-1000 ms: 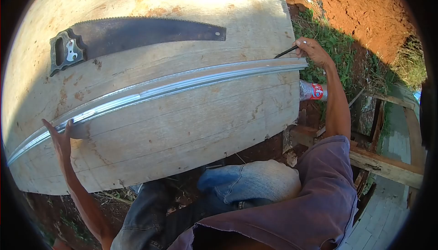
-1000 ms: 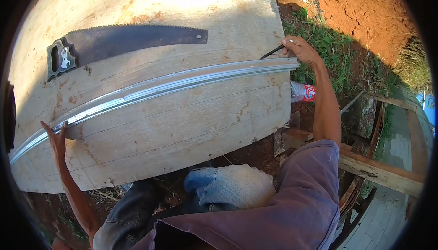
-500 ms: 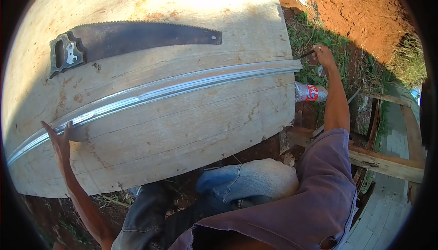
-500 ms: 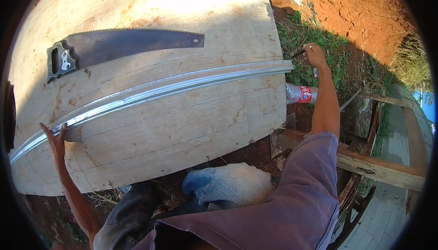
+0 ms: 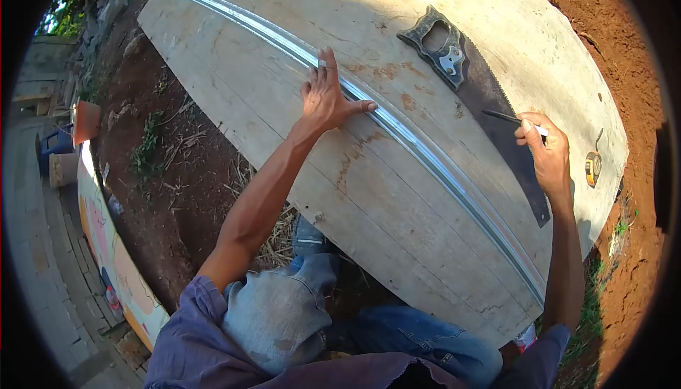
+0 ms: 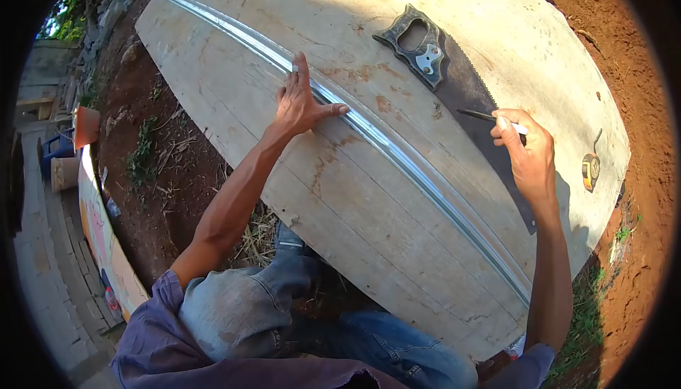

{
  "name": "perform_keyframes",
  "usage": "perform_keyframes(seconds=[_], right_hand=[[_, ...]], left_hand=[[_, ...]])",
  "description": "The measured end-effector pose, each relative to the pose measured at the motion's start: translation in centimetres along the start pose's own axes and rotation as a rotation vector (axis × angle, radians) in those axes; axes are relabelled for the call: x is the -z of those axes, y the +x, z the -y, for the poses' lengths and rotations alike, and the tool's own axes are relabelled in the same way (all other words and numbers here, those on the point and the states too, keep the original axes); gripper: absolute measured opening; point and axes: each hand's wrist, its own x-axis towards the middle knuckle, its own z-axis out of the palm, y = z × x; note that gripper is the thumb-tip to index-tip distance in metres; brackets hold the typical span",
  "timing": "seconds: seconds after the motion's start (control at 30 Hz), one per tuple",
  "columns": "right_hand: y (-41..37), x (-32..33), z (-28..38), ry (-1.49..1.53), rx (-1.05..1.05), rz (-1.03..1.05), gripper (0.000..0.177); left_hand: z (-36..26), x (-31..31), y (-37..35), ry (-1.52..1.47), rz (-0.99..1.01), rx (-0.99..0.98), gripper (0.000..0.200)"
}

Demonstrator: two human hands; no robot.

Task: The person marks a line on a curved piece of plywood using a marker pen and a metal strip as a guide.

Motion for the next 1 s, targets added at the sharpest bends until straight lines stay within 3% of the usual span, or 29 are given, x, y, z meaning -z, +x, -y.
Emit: perform_keyframes(seconds=[0.1, 0.27, 0.33, 0.47, 0.67, 1.0], right_hand=[[9.7, -8.9, 3.8, -0.084, 0.191, 0.119, 0.033], [23.0, -22.6, 7.2, 0.049, 0.262, 0.231, 0.032], [26.3, -27.5, 8.1, 0.007, 0.373, 0.242, 0.034], [28.8, -33.8, 10.3, -0.027, 0.387, 0.257, 0.027], [30.7, -36.9, 10.3, -0.012, 0.366, 0.28, 0.027], [29.6, -35.0, 8.8, -0.048, 0.43, 0.328, 0.029]], left_hand=[[0.3, -0.4, -0.3, -0.032, -0.021, 0.012, 0.153], [-0.2, 0.3, -0.7, 0.019, -0.009, 0.056, 0.151], [-0.2, 0.2, -0.7, 0.009, -0.008, 0.071, 0.151], [-0.1, 0.1, -0.8, -0.01, -0.007, 0.074, 0.151], [-0.2, 0.4, -0.7, -0.064, 0.04, 0.108, 0.152], [0.2, -0.3, -0.6, -0.05, 0.056, 0.097, 0.154]])
